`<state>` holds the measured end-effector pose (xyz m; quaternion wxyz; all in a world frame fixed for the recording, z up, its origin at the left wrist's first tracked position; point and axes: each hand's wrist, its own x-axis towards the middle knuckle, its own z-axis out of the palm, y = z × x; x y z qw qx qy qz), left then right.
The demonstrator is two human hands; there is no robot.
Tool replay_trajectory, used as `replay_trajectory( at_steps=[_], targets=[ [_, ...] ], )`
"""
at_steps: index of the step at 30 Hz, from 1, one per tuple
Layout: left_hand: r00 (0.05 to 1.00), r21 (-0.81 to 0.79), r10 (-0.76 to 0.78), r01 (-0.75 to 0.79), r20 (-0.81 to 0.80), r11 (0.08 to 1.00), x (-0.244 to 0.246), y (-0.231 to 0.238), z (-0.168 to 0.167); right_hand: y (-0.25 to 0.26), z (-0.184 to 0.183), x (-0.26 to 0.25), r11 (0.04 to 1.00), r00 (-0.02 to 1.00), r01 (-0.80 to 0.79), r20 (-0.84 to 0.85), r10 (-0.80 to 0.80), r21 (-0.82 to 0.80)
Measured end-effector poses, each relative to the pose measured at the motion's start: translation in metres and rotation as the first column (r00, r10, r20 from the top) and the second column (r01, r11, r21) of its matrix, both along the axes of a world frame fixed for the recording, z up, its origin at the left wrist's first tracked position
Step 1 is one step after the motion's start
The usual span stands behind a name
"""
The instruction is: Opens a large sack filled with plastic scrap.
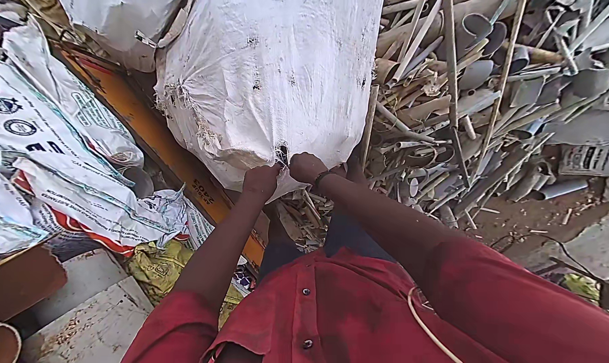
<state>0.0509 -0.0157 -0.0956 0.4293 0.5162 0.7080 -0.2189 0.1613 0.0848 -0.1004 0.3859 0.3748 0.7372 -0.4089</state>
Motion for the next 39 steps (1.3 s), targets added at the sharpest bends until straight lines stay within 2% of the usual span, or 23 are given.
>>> replay_trajectory(
  at_steps=[3,9,14,17,20,24,27,31,34,39],
  targets=[
    [0.999,0.006,0.03,-0.031,0.031,1.0,0.007,0.004,0.0,0.0,0.002,0.009,0.998,0.998,-0.05,-0.026,0.051,0.039],
    [1.0,-0.018,0.014,-0.014,0.016,1.0,-0.006,0.005,0.003,-0.015,-0.015,-0.015,0.975,0.974,-0.199,-0.089,0.208,0.102],
    [0.997,0.011,0.07,-0.071,0.04,0.997,-0.017,0.004,0.014,-0.028,-0.014,0.065,0.972,0.975,-0.212,-0.049,0.218,0.096],
    [0.998,-0.022,0.055,-0.055,0.037,0.998,-0.03,-0.008,0.012,-0.041,-0.017,0.071,0.97,0.971,-0.238,0.005,0.238,0.049],
    [1.0,0.04,-0.01,0.01,0.018,0.999,-0.031,-0.003,0.007,-0.036,-0.013,0.045,0.982,0.986,-0.156,-0.036,0.161,0.11],
    [0.97,0.228,-0.238,0.221,0.047,0.948,-0.023,-0.008,-0.005,-0.044,-0.009,0.043,0.982,0.996,0.008,-0.088,0.009,0.187],
    [0.946,0.139,-0.303,0.286,0.119,0.948,-0.024,-0.001,-0.014,-0.047,-0.014,0.061,0.981,0.993,0.095,-0.087,-0.081,0.169],
    [0.972,-0.064,-0.232,0.234,0.046,0.97,-0.026,-0.007,-0.027,-0.055,-0.02,0.063,0.982,0.985,0.114,-0.143,-0.092,0.149],
    [0.966,-0.074,-0.256,0.258,0.033,0.963,-0.024,-0.021,-0.038,-0.058,-0.027,0.046,0.987,0.99,0.03,-0.142,-0.008,0.156],
    [0.967,-0.048,-0.233,0.238,0.1,0.97,-0.002,-0.019,-0.024,-0.056,-0.054,0.009,0.986,0.994,-0.102,-0.024,0.106,0.133]
  ],
)
